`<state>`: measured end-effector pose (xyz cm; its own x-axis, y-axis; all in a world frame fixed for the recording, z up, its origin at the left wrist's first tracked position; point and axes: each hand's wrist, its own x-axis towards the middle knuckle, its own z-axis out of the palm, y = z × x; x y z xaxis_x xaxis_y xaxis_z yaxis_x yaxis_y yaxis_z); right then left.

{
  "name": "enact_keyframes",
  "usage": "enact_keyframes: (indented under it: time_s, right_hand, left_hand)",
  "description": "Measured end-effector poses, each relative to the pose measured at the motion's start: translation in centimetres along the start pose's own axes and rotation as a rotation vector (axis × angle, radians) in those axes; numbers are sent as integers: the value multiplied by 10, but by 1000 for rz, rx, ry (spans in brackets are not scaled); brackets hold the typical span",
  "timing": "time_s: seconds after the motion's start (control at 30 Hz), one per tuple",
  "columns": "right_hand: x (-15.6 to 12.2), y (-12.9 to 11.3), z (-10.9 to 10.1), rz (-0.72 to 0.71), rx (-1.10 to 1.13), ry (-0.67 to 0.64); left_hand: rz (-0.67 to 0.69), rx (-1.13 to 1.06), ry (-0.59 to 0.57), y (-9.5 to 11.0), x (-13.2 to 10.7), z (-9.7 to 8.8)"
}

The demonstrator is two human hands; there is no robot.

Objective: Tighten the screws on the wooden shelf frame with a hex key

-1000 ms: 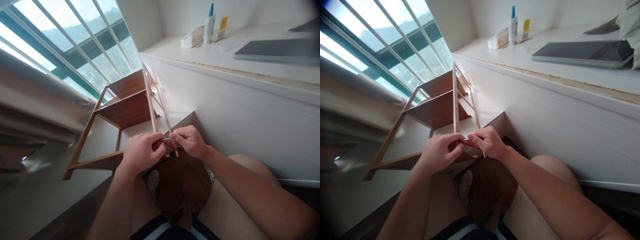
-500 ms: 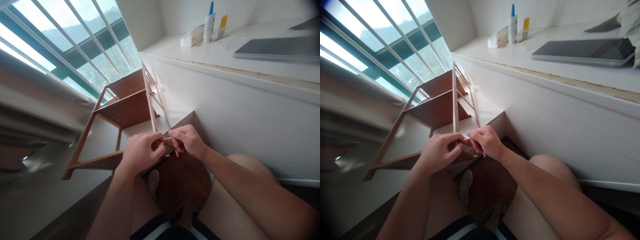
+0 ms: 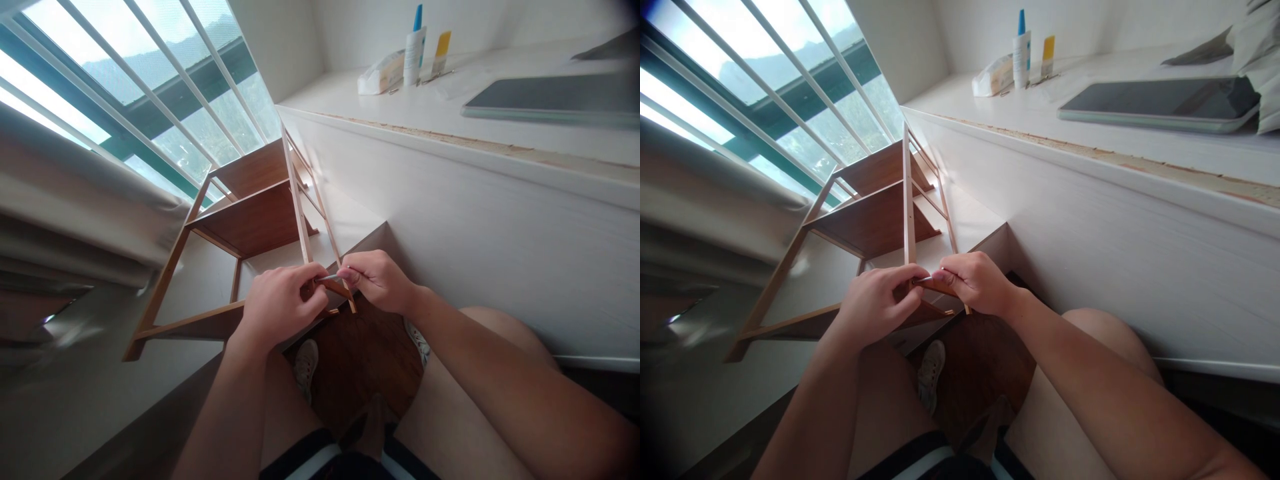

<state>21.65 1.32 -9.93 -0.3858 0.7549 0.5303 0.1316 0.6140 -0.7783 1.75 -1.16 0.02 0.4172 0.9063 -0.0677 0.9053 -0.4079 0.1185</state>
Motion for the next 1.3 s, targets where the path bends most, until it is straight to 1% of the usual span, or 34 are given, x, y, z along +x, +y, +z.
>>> enact_keyframes:
  time_s: [0.13, 0.4, 0.53, 0.63, 0.77, 0.93, 1.03, 1.3]
  right_hand:
    - [1, 2, 0, -63, -6, 10]
    - [2, 6, -3, -178, -60, -12]
    - [2, 10, -2, -192, -59, 2]
    - [2, 9, -1, -188, -59, 23]
    - [1, 4, 1, -129, -17, 37]
    - [-1, -1, 6, 35, 66, 42]
    - [-1, -5, 7, 110, 120, 42]
    - [0, -9, 8, 186, 209, 31]
  left_hand:
    - [0, 5, -3, 0, 0, 0]
    - [6, -2, 5, 0, 0, -1]
    - [1, 5, 9, -1, -1, 0]
    - [1, 12, 6, 0, 0, 0]
    - [2, 23, 12, 0, 0, 2]
    - [0, 25, 12, -1, 1, 1]
    - [-5, 24, 10, 0, 0, 1]
    - [-2, 21, 7, 0, 0, 2]
